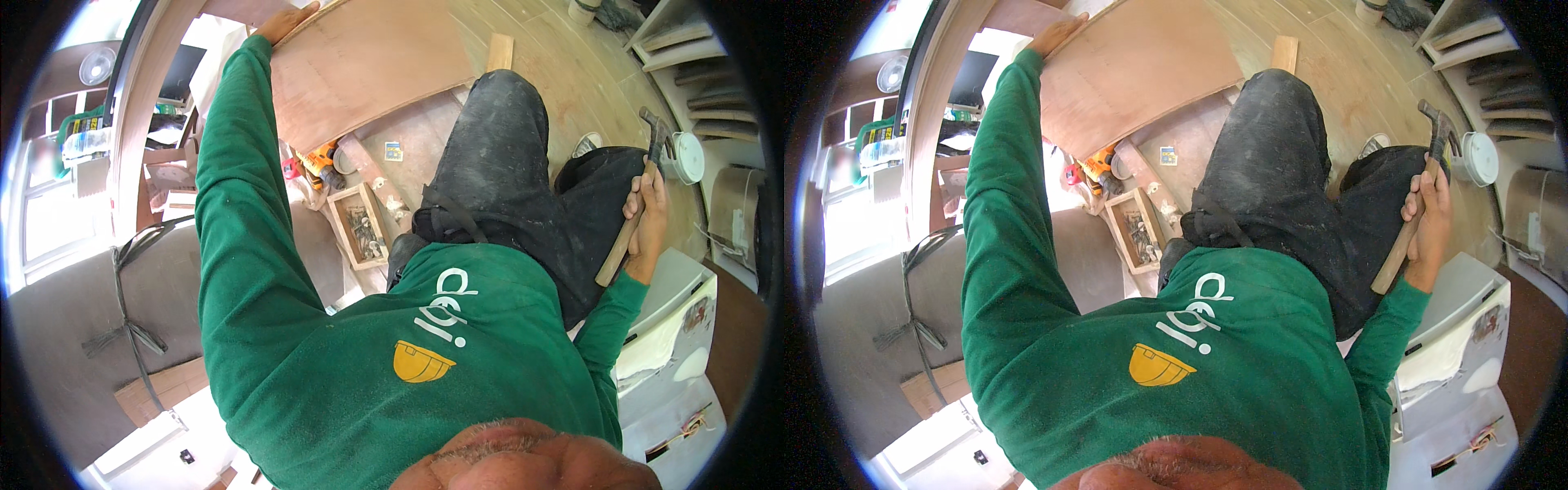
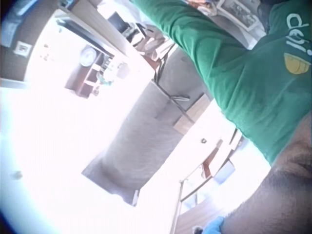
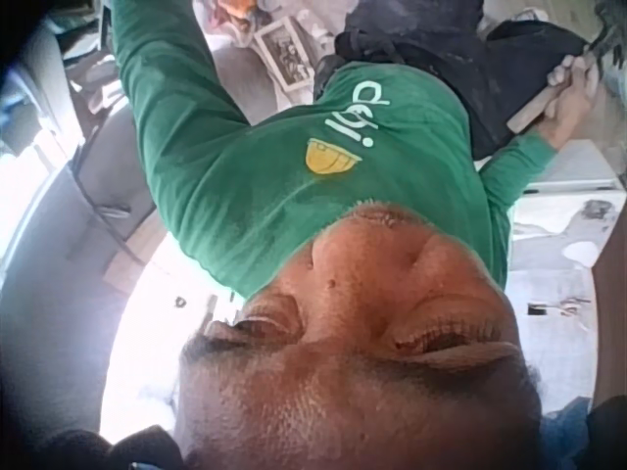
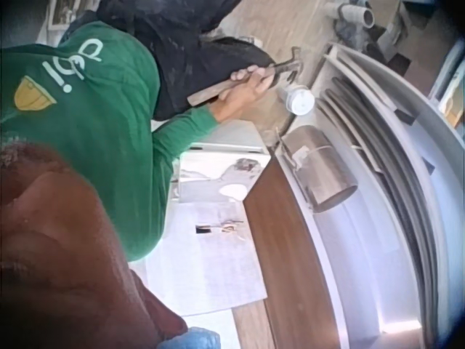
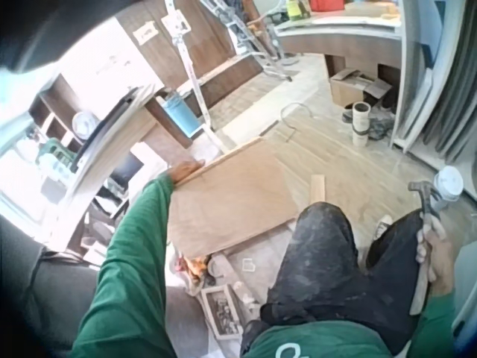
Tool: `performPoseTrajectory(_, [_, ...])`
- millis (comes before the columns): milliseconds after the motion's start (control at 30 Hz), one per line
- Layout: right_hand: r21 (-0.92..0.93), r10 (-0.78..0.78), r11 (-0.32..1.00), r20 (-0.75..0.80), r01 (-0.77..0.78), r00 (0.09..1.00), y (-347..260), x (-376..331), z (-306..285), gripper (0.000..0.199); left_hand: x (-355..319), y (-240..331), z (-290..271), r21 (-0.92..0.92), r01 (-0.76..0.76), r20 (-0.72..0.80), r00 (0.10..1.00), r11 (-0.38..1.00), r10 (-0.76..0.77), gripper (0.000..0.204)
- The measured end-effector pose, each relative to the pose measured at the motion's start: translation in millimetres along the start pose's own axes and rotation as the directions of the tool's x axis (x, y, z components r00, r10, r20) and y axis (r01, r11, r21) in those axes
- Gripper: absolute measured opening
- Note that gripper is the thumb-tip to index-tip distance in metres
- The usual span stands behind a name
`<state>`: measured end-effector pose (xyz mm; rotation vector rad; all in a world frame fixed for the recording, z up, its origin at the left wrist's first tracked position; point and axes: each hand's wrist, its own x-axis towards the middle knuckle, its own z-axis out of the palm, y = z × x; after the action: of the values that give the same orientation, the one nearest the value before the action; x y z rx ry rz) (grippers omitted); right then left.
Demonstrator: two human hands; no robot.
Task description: The person sits on the floor and assembles wooden pieces using a hammer and nails. They position the wood, hammer nails into place, and adjust the pieces to form a structure.
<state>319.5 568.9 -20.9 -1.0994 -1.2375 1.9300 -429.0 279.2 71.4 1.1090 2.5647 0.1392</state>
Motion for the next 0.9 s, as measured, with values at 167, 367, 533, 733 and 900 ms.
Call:
performPoseTrajectory(167, [0.051,0.001,0.999,-0.015,-0.001,1.0,-1.0,-1.3,-6.1,0.047,3.7,22.7,0.0,-0.036,0.036,0.042,0.999,0.999,-0.034,0.095])
performPoseTrajectory(367, [0.084,0.0,0.996,0.036,-0.003,0.999,1.5,4.4,-5.0,0.05,13.5,-18.1,-0.6,-0.069,0.032,0.053,0.998,0.997,-0.029,0.098])
performPoseTrajectory(533, [0.107,0.005,0.994,0.016,-0.007,1.0,-0.3,4.2,-9.7,0.052,15.4,12.1,-0.7,0.031,0.052,0.082,0.995,0.998,-0.055,0.095])
performPoseTrajectory(733, [0.063,0.01,0.998,0.028,-0.012,1.0,4.4,5.3,-16.1,0.054,-39.2,17.1,-21.4,-0.203,0.157,0.099,0.985,0.966,-0.139,0.087])
performPoseTrajectory(900, [0.004,0.017,1.0,0.048,-0.017,0.999,2.6,15.7,-29.4,0.057,-105.9,-13.9,-54.7,-0.585,0.16,-0.09,0.961,0.795,-0.26,0.075])
